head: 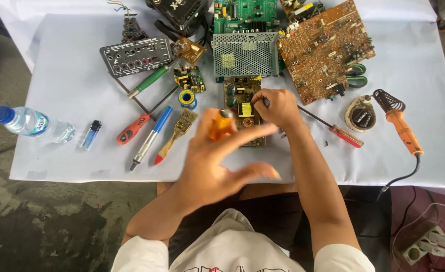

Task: Using a screwdriver to inspect and adjust components on a circuit board at a repair workbench.

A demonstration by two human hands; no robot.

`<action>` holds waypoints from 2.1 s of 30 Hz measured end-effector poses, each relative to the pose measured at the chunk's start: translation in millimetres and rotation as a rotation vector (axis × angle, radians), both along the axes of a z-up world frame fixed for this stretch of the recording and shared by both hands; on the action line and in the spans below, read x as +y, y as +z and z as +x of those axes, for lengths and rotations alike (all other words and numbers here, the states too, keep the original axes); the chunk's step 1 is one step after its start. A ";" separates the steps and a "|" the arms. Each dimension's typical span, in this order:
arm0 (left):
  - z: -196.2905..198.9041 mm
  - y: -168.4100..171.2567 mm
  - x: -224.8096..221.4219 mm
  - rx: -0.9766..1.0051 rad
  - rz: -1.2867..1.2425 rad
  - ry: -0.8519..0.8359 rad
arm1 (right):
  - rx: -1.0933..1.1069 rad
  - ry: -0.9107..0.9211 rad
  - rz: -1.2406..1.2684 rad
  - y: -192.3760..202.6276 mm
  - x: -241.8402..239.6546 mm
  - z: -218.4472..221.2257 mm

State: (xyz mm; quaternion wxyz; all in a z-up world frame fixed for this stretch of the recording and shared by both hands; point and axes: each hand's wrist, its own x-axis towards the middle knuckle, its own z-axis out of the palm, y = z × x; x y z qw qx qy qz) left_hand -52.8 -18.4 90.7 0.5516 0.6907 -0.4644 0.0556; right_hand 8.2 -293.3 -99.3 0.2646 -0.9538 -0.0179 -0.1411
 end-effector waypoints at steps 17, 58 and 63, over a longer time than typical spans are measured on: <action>27.4 -143.9 -25.0 0.092 0.756 0.313 | -0.032 -0.070 0.143 8.5 6.8 -2.8; 35.1 -193.5 -27.8 -0.880 0.659 0.314 | -0.023 -0.089 0.091 11.8 10.1 -2.4; 33.6 -196.7 -29.6 -0.992 0.669 0.365 | -0.025 -0.085 0.089 11.6 10.1 -2.9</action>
